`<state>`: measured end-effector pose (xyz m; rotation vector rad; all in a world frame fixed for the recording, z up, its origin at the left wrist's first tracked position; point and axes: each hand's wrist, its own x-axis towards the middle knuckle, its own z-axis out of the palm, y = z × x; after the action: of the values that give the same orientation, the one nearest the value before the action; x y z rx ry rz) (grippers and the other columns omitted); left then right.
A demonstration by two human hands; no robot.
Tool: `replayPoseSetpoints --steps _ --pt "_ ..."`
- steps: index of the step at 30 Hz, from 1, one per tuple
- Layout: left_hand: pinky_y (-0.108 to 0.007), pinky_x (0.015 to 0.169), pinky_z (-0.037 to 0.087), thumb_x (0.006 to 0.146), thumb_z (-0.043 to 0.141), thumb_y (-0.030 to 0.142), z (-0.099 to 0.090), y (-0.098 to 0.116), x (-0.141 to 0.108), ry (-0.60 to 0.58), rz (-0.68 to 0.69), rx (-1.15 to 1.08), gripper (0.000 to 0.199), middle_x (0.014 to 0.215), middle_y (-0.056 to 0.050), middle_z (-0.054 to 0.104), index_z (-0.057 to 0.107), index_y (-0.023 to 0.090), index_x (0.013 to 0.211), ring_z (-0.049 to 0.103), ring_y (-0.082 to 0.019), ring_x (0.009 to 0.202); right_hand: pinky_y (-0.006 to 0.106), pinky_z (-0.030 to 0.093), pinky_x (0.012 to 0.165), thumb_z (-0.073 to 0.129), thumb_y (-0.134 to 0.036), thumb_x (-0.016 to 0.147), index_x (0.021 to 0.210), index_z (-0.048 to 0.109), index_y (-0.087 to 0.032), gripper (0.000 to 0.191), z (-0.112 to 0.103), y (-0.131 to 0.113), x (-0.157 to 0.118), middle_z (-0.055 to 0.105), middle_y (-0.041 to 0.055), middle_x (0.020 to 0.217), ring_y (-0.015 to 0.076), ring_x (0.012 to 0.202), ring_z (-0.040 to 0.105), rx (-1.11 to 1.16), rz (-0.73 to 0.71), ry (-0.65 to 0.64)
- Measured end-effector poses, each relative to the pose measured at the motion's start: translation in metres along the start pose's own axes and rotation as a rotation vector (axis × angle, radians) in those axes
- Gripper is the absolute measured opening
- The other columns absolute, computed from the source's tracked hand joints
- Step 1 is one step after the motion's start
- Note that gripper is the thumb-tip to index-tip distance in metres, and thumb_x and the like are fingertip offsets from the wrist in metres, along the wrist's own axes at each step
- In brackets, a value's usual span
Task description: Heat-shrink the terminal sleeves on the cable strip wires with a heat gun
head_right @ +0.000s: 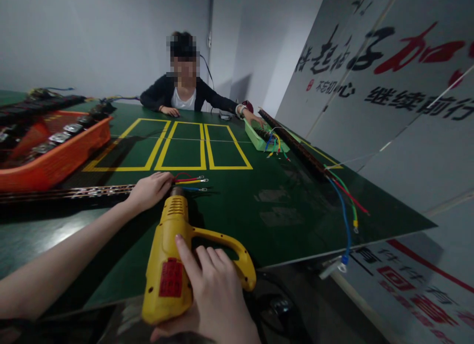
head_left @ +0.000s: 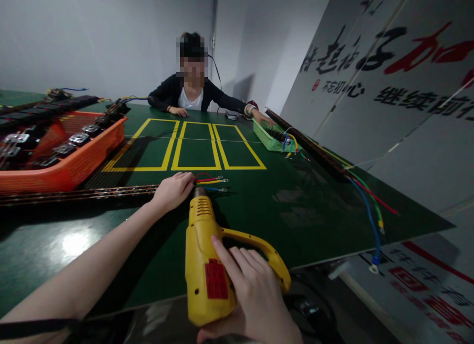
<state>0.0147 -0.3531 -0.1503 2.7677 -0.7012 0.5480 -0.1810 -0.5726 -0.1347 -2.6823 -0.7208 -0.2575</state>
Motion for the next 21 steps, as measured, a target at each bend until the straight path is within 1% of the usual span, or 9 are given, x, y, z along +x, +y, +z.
replayPoseSetpoints --steps 4,7,9,12,16,18,21 --pt "-0.028 0.063 0.044 0.091 0.031 0.036 -0.003 -0.001 0.001 -0.042 -0.054 -0.043 0.032 0.089 -0.006 0.064 0.058 0.021 0.094 0.062 -0.021 0.083 0.037 0.046 0.076 0.054 -0.087 0.053 0.147 0.027 -0.018 0.120 -0.006 0.012 -0.005 0.062 0.0069 0.096 0.0244 0.083 0.061 -0.015 0.008 0.001" --pt "-0.030 0.066 0.044 0.090 0.034 0.040 -0.005 -0.004 0.003 -0.112 -0.111 -0.158 0.032 0.094 -0.004 0.067 0.060 0.023 0.100 0.063 -0.022 0.085 0.038 0.047 0.076 0.054 -0.087 0.053 0.147 0.026 -0.017 0.121 -0.008 0.019 -0.009 0.063 0.0082 0.097 0.0254 0.084 0.061 -0.064 0.017 0.052" --pt "-0.031 0.070 0.046 0.088 0.037 0.043 -0.005 -0.009 0.006 -0.150 -0.132 -0.262 0.033 0.100 -0.002 0.068 0.061 0.025 0.104 0.063 -0.022 0.088 0.038 0.047 0.076 0.053 -0.087 0.055 0.147 0.026 -0.016 0.119 -0.007 0.022 -0.011 0.063 0.0080 0.095 0.0253 0.084 0.062 -0.097 0.019 0.094" --pt "-0.032 0.080 0.047 0.085 0.043 0.046 -0.002 -0.020 0.011 -0.212 -0.106 -0.419 0.035 0.106 -0.001 0.067 0.063 0.025 0.105 0.062 -0.022 0.094 0.037 0.047 0.072 0.051 -0.086 0.058 0.147 0.026 -0.015 0.117 -0.005 0.022 -0.013 0.063 0.0083 0.092 0.0249 0.081 0.062 -0.135 0.019 0.138" --pt "-0.035 0.089 0.047 0.083 0.048 0.047 0.003 -0.032 0.017 -0.299 -0.046 -0.582 0.039 0.108 -0.004 0.066 0.062 0.021 0.108 0.061 -0.022 0.098 0.038 0.046 0.070 0.047 -0.088 0.059 0.147 0.026 -0.014 0.117 0.000 0.015 -0.010 0.063 0.0107 0.093 0.0263 0.080 0.061 -0.160 0.027 0.161" --pt "-0.037 0.092 0.046 0.083 0.049 0.047 0.003 -0.033 0.017 -0.314 -0.017 -0.636 0.039 0.110 -0.005 0.065 0.061 0.020 0.108 0.060 -0.022 0.101 0.039 0.045 0.070 0.045 -0.088 0.060 0.147 0.025 -0.013 0.117 0.004 0.009 -0.006 0.062 0.0102 0.091 0.0260 0.079 0.061 -0.147 0.035 0.158" --pt "-0.038 0.093 0.046 0.081 0.051 0.047 0.000 -0.030 0.017 -0.304 0.012 -0.708 0.042 0.112 -0.007 0.064 0.060 0.018 0.110 0.059 -0.023 0.103 0.038 0.044 0.069 0.043 -0.088 0.062 0.149 0.021 -0.016 0.115 0.012 -0.003 0.002 0.060 0.0078 0.088 0.0242 0.076 0.059 -0.127 0.030 0.165"
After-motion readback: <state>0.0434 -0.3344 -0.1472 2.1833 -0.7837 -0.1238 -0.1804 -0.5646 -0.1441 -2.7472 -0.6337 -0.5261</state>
